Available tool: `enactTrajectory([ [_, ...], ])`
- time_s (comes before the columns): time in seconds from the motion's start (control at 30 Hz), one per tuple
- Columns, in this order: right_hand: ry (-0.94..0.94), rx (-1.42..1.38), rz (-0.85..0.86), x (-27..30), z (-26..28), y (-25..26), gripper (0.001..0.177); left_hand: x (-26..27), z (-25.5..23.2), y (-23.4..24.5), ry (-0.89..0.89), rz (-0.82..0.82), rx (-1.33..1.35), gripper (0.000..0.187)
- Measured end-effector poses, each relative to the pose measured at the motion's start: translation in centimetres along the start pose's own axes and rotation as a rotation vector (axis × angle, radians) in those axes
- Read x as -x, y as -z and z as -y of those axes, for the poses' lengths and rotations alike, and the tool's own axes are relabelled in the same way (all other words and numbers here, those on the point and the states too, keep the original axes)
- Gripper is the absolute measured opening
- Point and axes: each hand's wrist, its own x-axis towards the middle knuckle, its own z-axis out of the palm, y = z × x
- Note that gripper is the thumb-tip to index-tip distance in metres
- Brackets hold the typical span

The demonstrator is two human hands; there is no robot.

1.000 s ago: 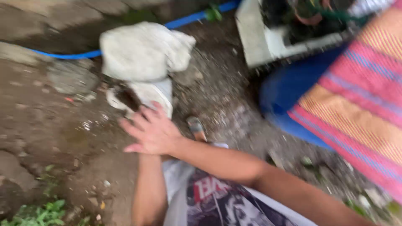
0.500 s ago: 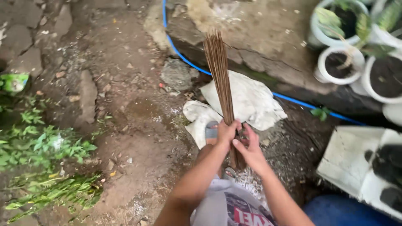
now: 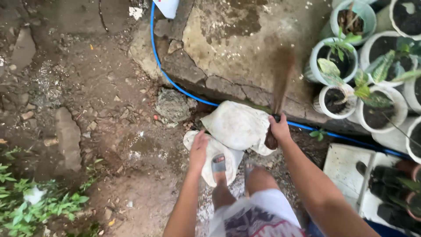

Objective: Tidying up and cleaning an outdoor utility space, including moving toys and sweeping debris.

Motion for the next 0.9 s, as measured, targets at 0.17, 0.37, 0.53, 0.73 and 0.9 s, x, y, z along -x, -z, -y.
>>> enactTrajectory([
  [0.17, 0.455, 0.974, 0.218, -17.7, -21.4, -19.6, 0.046, -2.8, -3.7, 3.1, 0.018, -0.405, -0.207, 0.034],
  [0.37, 0.221, 0.554, 0.475, 3.5, 9.6, -20.1, 0.082, -7.8, -6.7, 0.0, -0.195, -0.553, -0.299, 0.035],
  [0.53, 0.17, 0.416, 0.038, -9.5, 10.3, -6.8, 0.07, -12.7, -7.8, -4.6, -0.131, -0.394, -0.258, 0.033],
  [0.73, -0.01, 0.489, 0.329, -10.5, 2.4, -12.6, 0.073, -17.6, -9.0, -9.0, -0.094, -0.378, -0.414, 0.031],
  [0.9, 0.327, 0.853, 0.858, -0.7, 2.4, -15.1, 0.026, -19.6, -13.7, -12.3, -0.134, -0.355, -0.58, 0.031],
])
